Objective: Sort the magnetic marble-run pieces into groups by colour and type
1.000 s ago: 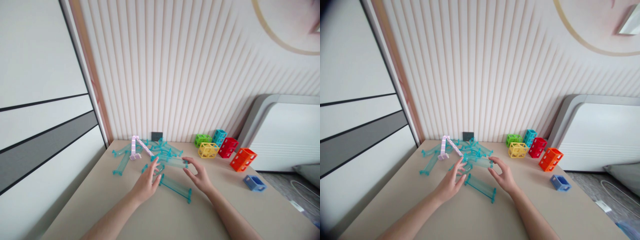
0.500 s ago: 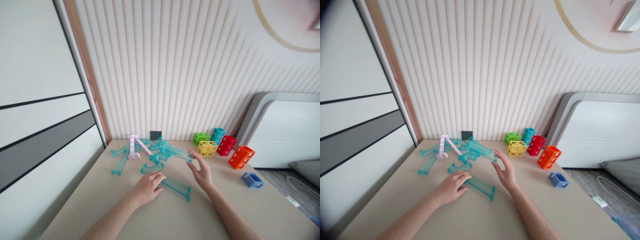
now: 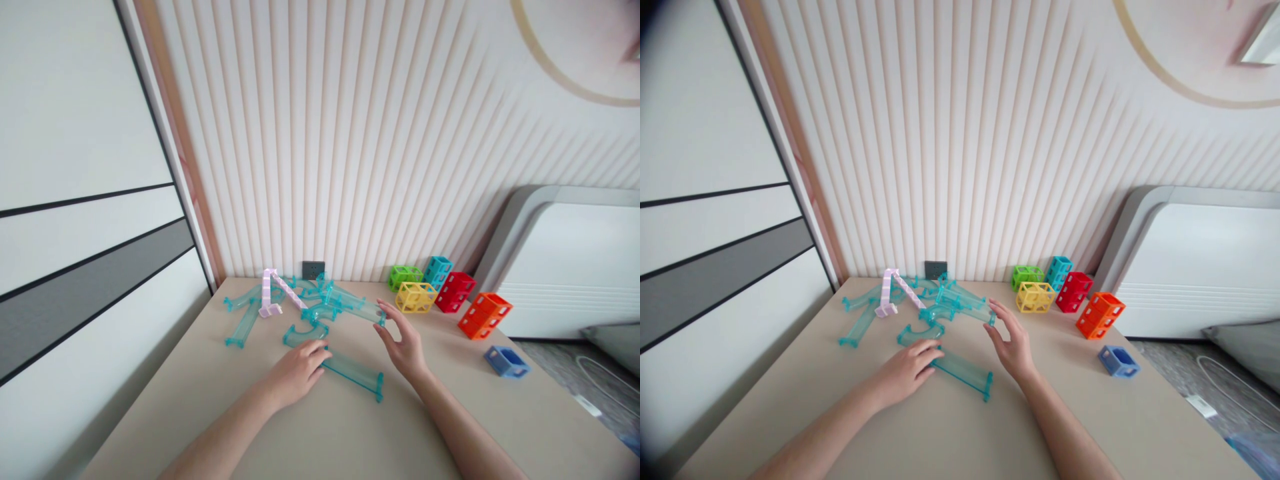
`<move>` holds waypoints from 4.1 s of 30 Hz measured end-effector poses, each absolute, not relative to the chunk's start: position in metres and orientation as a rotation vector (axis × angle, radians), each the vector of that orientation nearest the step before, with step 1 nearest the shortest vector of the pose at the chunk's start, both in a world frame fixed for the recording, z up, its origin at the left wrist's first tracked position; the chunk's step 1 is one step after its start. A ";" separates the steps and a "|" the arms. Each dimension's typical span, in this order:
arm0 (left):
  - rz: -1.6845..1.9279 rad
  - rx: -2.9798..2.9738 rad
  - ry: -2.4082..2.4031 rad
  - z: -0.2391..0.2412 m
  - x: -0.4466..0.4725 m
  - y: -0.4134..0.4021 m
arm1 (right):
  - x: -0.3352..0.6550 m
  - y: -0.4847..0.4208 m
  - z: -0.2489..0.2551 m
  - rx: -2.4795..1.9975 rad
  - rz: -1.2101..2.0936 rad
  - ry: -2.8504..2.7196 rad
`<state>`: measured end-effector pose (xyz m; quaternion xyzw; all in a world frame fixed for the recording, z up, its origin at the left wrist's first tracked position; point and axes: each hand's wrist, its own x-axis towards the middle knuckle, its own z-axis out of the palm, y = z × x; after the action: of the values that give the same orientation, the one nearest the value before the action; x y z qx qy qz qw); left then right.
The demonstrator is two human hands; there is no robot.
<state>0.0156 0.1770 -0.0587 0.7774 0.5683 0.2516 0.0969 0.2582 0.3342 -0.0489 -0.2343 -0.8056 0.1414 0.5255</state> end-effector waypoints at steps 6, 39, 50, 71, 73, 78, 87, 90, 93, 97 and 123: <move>0.847 2.195 1.639 -0.053 0.017 0.172 | 0.259 0.333 -0.049 -0.584 0.333 -1.909; 1.146 1.291 1.677 -0.063 0.016 0.185 | 0.259 0.330 -0.046 -0.522 0.345 -1.975; 1.092 1.039 1.641 -0.074 0.011 0.190 | 0.264 0.326 -0.043 -0.419 0.477 -2.122; 1.083 1.802 2.024 -0.045 0.008 0.179 | 0.264 0.332 -0.042 -0.402 0.842 -2.367; 1.102 1.836 2.010 -0.043 0.008 0.178 | 0.264 0.332 -0.043 -0.420 0.850 -2.368; 1.115 1.757 1.877 -0.043 0.011 0.176 | 0.271 0.336 -0.036 -0.466 0.858 -2.414; 1.015 1.676 1.796 -0.040 0.009 0.176 | 0.286 0.338 -0.026 -0.608 0.915 -2.603; 0.978 1.703 1.796 -0.043 0.007 0.176 | 0.286 0.335 -0.027 -0.633 0.918 -2.644; 0.935 1.692 1.815 -0.049 0.006 0.176 | 0.285 0.332 -0.027 -0.659 0.926 -2.672; 0.893 1.684 1.832 -0.052 0.005 0.177 | 0.283 0.329 -0.025 -0.668 0.933 -2.692; 0.791 1.657 1.890 -0.050 -0.003 0.177 | 0.278 0.330 -0.031 -0.617 0.770 -2.677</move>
<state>-0.0032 0.1773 -0.0503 0.6089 0.6944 0.2905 0.2504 0.2777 0.3298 -0.0313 -0.2141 -0.9286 0.2670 0.1438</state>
